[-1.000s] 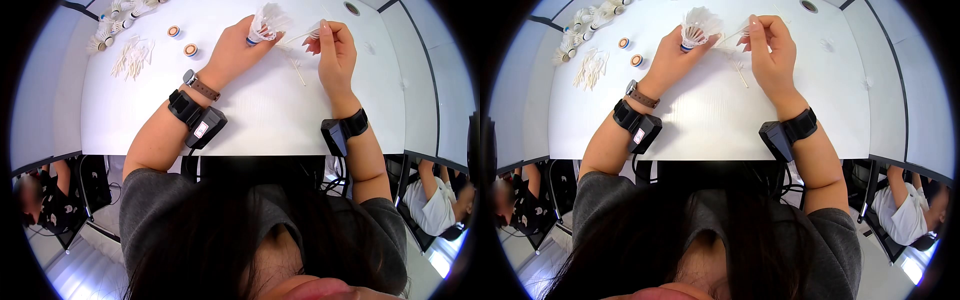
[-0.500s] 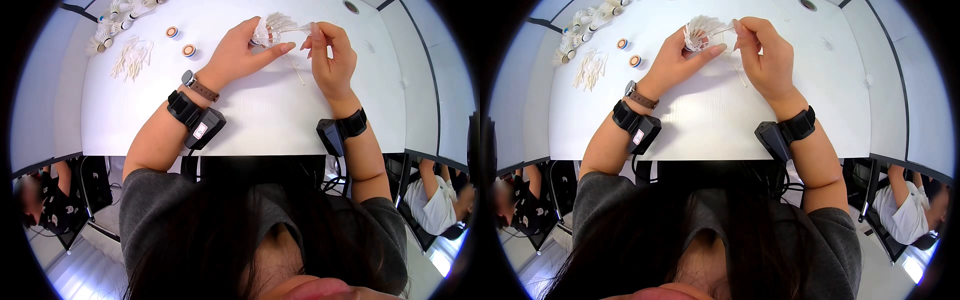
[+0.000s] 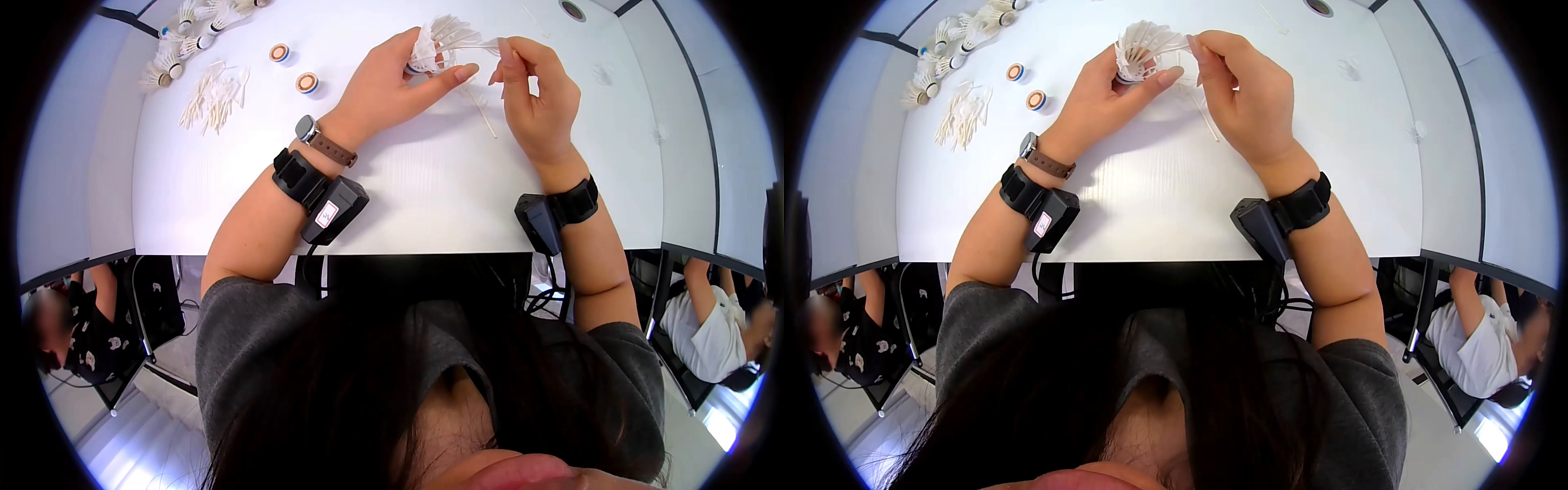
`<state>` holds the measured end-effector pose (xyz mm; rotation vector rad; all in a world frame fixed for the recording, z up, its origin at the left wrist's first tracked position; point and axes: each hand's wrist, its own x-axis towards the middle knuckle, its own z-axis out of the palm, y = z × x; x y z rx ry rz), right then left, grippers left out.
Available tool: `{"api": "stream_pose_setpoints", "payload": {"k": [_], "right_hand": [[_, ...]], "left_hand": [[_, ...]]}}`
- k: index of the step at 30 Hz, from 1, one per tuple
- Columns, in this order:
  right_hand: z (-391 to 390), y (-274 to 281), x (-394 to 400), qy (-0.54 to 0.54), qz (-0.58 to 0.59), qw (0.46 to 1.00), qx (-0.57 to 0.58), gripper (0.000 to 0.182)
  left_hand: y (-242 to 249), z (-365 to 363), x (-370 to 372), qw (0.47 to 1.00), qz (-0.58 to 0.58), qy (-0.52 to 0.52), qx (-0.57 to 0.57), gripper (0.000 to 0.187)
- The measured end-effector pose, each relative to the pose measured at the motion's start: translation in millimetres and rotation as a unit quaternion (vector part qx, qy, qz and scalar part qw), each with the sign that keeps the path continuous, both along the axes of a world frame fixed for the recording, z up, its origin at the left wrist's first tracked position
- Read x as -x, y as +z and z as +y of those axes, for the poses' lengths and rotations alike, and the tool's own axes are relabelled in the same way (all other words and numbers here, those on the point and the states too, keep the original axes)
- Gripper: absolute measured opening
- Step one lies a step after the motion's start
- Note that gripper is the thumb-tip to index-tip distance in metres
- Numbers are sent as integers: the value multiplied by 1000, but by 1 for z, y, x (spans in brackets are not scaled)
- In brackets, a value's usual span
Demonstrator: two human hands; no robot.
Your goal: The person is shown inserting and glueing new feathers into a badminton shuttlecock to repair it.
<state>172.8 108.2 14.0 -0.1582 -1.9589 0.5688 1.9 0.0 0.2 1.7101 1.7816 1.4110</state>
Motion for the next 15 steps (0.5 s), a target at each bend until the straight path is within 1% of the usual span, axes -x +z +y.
{"api": "stream_pose_setpoints", "payload": {"k": [4, 7, 15], "right_hand": [[4, -2, -1, 1, -27, 1000, -2, 8], [3, -3, 1, 14, -16, 1000, 0, 7], [-1, 0, -1, 25, -27, 998, 51, 6]], "left_hand": [[-3, 0, 1, 1000, 5, 9, 7, 52], [2, -2, 1, 999, 24, 25, 38, 53], [2, -1, 0, 1000, 8, 11, -10, 48]]}}
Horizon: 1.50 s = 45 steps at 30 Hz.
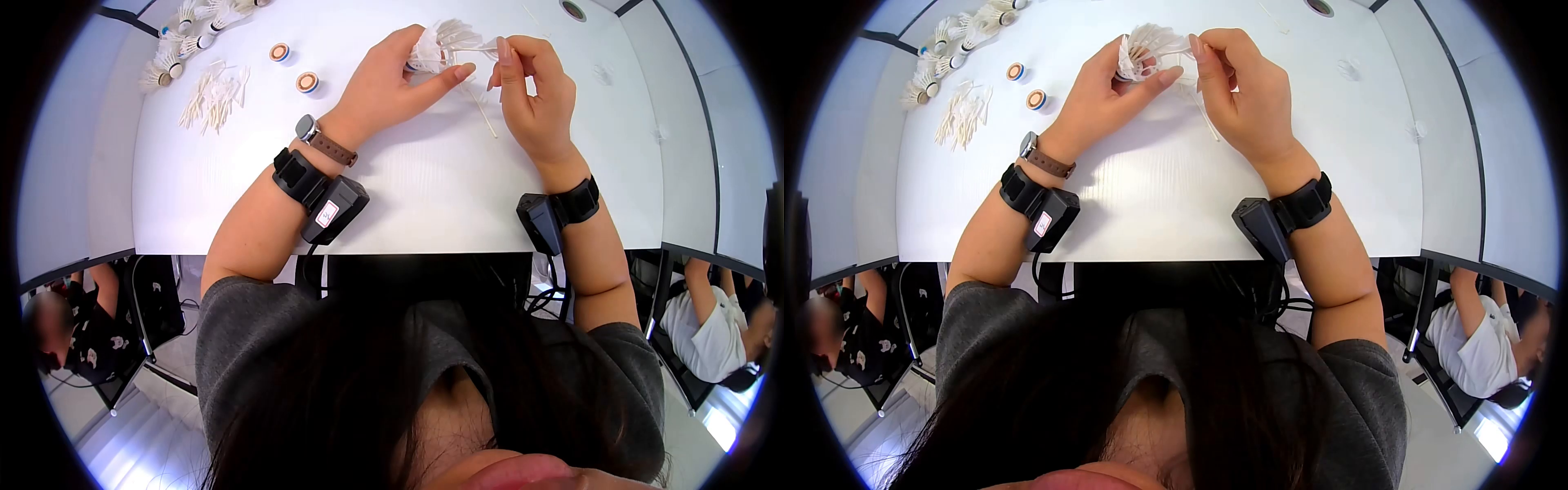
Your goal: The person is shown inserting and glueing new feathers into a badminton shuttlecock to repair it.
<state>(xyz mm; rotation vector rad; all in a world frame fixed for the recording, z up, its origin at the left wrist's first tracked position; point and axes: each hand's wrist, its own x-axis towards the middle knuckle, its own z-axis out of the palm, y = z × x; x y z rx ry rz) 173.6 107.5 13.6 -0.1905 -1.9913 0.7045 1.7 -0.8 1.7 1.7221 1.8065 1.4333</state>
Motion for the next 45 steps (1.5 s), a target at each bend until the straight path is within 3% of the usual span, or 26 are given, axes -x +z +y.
{"api": "stream_pose_setpoints", "payload": {"k": [13, 16, 23, 45], "right_hand": [[-1, 1, 1, 1, -9, 998, 70, 5], [3, -4, 4, -3, -11, 999, 34, 6], [-1, -3, 4, 16, -4, 997, 70, 14], [-3, 0, 3, 31, 3, 999, 37, 12]], "left_hand": [[-6, 2, 3, 999, -37, -16, -28, 39], [-5, 2, 3, 998, -34, -29, -36, 37], [-7, 3, 1, 995, -33, -60, -77, 36], [-10, 4, 3, 993, -18, -80, -89, 39]]}}
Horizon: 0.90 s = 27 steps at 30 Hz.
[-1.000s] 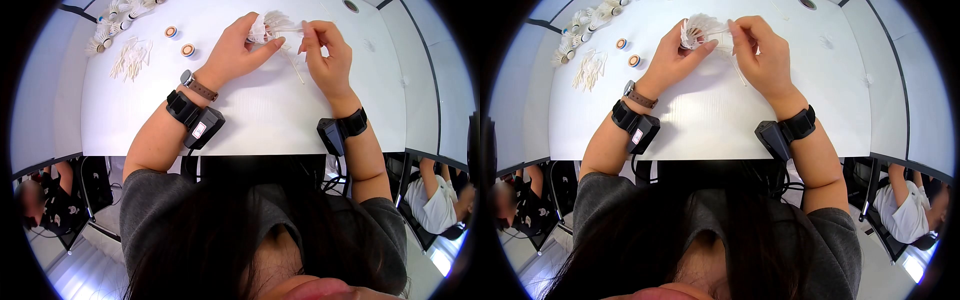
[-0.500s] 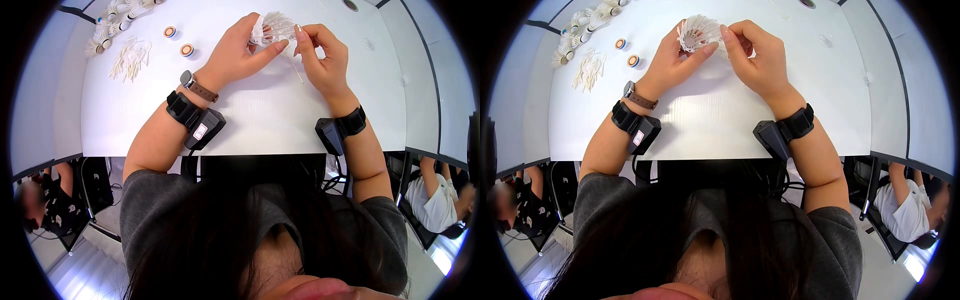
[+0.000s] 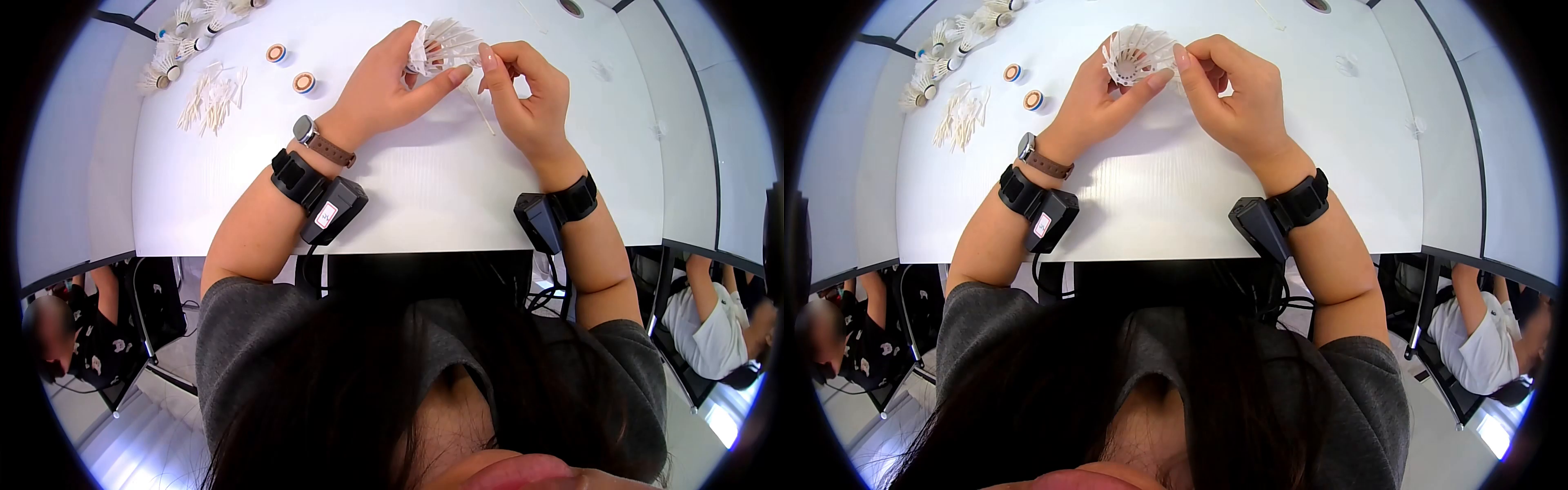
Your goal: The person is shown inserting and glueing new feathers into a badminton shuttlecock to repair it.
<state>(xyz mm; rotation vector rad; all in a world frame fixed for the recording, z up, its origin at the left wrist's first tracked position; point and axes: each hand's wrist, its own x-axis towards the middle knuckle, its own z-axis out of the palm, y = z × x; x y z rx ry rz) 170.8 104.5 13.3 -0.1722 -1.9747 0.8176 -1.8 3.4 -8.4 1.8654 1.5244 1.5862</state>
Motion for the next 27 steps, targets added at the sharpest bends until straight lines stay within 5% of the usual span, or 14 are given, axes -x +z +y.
{"api": "stream_pose_setpoints", "payload": {"k": [27], "right_hand": [[0, -1, 0, -4, -8, 1000, 29, 12]], "left_hand": [[-5, 1, 3, 999, 9, 15, 33, 49]]}}
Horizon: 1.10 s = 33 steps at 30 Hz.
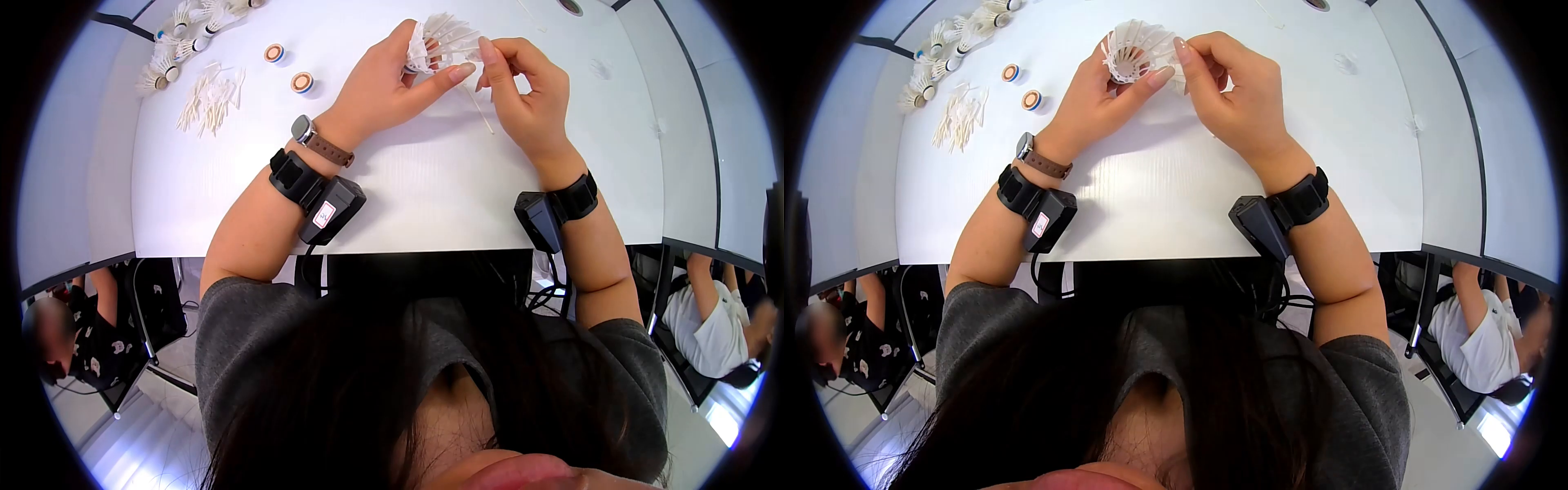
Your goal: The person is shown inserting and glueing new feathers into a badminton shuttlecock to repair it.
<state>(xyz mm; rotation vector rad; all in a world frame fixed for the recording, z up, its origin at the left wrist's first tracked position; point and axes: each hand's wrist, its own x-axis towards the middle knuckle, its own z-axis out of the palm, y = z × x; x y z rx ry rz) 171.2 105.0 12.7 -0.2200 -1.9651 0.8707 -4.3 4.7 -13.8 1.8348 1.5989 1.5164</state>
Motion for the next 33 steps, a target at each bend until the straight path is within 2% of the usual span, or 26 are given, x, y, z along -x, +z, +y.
{"api": "stream_pose_setpoints", "payload": {"k": [11, 33], "right_hand": [[-3, 0, 0, 2, -1, 998, 56, 14], [1, 0, -1, 0, 4, 1000, -24, 9]], "left_hand": [[-5, 3, 1, 1000, -2, -4, -15, 52], [-2, 0, -1, 1000, 25, 6, 7, 56]]}}
